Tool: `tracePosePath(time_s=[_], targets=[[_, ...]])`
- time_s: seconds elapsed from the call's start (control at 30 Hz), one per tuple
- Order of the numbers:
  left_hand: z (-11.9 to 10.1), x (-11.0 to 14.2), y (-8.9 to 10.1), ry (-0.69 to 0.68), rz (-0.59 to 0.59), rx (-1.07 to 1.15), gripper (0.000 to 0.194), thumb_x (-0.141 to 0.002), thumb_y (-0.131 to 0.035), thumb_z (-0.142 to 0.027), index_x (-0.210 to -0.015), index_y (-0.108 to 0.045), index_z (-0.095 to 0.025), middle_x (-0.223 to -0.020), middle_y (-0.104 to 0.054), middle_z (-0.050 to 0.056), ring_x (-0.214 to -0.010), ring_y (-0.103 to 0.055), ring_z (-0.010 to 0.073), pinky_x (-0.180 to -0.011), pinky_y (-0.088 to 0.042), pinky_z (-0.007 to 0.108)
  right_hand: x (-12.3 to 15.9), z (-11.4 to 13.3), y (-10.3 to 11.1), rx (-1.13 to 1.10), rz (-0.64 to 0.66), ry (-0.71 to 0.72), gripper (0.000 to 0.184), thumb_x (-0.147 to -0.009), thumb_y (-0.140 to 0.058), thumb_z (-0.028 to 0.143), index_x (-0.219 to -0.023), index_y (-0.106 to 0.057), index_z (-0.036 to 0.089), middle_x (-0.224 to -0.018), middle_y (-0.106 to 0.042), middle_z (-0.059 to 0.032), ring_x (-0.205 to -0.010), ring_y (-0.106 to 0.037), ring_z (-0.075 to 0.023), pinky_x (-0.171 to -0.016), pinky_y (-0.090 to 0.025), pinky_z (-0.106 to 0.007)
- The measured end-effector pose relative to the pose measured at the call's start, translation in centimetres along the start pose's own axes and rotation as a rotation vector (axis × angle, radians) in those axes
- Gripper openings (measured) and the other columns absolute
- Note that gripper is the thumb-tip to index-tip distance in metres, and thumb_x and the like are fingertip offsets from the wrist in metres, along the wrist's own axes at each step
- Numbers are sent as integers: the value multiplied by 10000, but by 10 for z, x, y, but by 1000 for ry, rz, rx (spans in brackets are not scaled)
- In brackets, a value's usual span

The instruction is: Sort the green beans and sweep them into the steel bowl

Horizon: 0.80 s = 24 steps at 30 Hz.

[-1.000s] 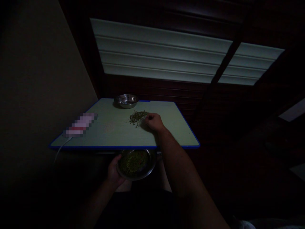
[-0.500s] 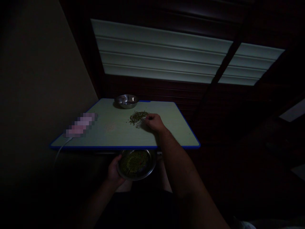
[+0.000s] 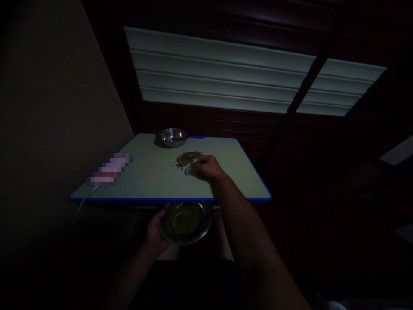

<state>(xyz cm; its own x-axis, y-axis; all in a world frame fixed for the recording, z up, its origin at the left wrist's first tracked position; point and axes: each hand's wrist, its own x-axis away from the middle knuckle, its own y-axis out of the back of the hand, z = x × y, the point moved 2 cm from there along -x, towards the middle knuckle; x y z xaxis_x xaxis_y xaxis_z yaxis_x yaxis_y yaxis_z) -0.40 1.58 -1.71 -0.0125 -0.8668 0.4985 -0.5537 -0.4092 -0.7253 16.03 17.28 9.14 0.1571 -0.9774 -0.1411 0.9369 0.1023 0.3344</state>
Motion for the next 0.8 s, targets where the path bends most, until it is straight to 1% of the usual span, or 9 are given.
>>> tracePosePath(time_s=[0.2, 0.37, 0.43, 0.5, 0.63, 0.7, 0.8], targets=[[1, 0, 1, 11, -4, 0, 229, -805, -514, -224, -808, -723, -132, -766, -764, 80, -749, -714, 226, -785, -555, 367, 0, 3, 1, -28, -9, -25, 154, -526, -614, 300, -545, -557, 159, -471, -505, 31, -441, -397, -75, -433, -279, -211], [2, -2, 3, 31, 26, -16, 222, -795, -536, -244, -827, -718, -120, -779, -763, 96, -788, -716, 257, -840, -540, 415, 0, -1, 1, 20, 72, -28, 140, -522, -611, 287, -558, -572, 158, -484, -531, 26, -443, -417, -81, -434, -300, -213], [2, -3, 3, 36, 31, -12, 227, -797, -536, -242, -834, -716, -110, -793, -763, 108, -798, -715, 264, -850, -535, 424, 1, -3, 5, 74, 50, -30, 110, -528, -588, 269, -542, -557, 165, -462, -510, 34, -431, -410, -82, -428, -294, -213], [2, -3, 4, 29, 29, -2, 226, -796, -537, -236, -850, -715, -108, -805, -763, 110, -809, -714, 262, -857, -531, 419, 2, -4, 11, 97, -12, -39, 87, -532, -560, 255, -521, -531, 174, -430, -476, 44, -412, -395, -82, -419, -279, -214], [4, -4, 4, 33, 30, 1, 219, -783, -553, -240, -880, -712, -123, -811, -762, 102, -858, -709, 272, -887, -517, 435, 5, -2, 21, 43, -135, -27, 82, -527, -541, 251, -503, -506, 181, -428, -468, 44, -411, -387, -82, -418, -279, -216], [4, -4, 5, 28, 19, 1, 210, -777, -558, -234, -868, -710, -122, -801, -759, 103, -869, -707, 276, -896, -512, 441, 6, 0, 20, 19, -131, -8, 90, -521, -545, 254, -497, -501, 179, -439, -478, 38, -424, -400, -84, -429, -293, -216], [3, -3, 4, 16, 3, -1, 200, -775, -552, -229, -838, -708, -120, -782, -755, 104, -872, -707, 280, -896, -513, 442, 8, -1, 14, -9, -55, -14, 122, -531, -564, 286, -518, -506, 180, -443, -475, 40, -422, -398, -84, -433, -297, -218]])
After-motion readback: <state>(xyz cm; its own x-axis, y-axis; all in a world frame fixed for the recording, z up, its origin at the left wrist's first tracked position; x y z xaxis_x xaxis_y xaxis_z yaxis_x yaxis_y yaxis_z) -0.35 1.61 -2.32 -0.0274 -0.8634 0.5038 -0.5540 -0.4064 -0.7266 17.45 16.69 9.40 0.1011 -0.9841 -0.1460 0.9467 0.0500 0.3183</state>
